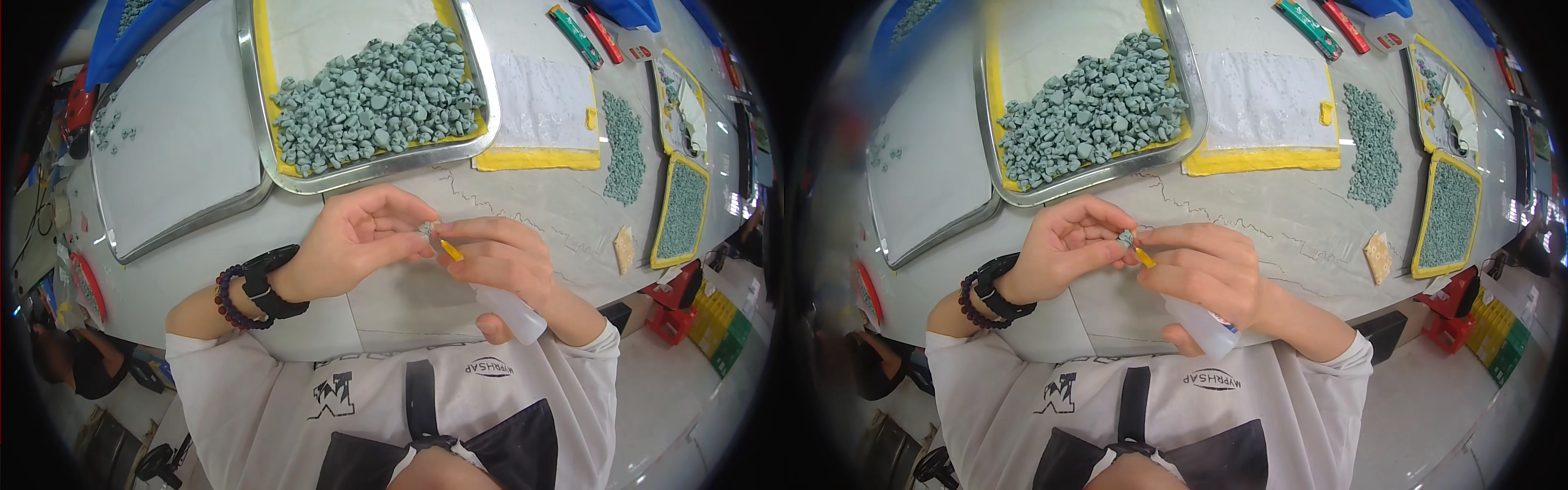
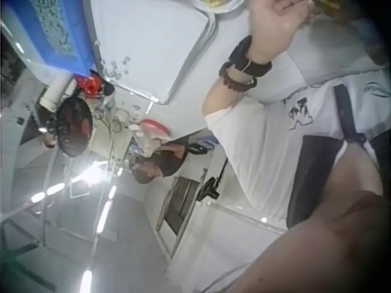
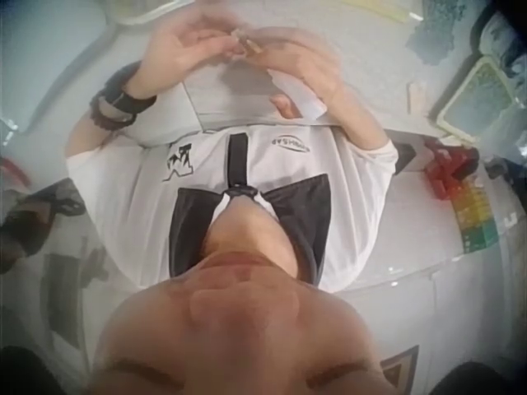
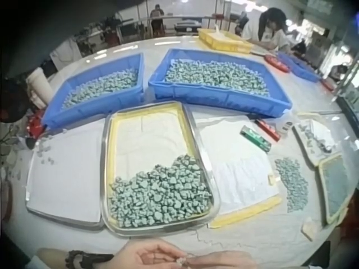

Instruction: Assembling small green plastic components on a factory assembly line using glue.

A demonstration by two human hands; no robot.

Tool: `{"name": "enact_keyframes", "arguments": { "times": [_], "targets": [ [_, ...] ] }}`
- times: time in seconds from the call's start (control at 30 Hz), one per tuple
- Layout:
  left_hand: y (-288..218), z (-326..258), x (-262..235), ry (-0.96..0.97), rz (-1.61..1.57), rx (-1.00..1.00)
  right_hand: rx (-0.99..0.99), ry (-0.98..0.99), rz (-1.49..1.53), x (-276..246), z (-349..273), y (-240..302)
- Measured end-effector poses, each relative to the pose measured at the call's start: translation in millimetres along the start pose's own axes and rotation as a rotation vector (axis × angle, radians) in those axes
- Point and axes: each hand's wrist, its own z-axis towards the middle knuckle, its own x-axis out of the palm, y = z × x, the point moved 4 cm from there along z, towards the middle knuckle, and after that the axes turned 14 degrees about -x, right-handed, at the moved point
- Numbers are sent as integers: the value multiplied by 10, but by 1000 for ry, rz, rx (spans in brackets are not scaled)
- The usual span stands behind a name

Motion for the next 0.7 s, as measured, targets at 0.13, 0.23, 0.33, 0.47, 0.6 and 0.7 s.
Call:
{"name": "enact_keyframes", "arguments": {
  "times": [0.13,0.23,0.33,0.47,0.6,0.7],
  "targets": [
    [15,-2,-13,0,21,9,3,13,17,-10,-7,13],
    [16,0,-19,1,27,16,-2,-3,13,-6,13,6],
    [16,-3,-15,2,23,20,-9,-38,0,-8,32,0],
    [17,-3,-8,-4,23,13,-11,-41,-11,-7,23,-11],
    [19,19,1,1,19,-1,-20,-31,-33,-33,15,-9],
    [23,31,-3,-8,52,20,-20,58,-8,-89,31,72]
  ]
}}
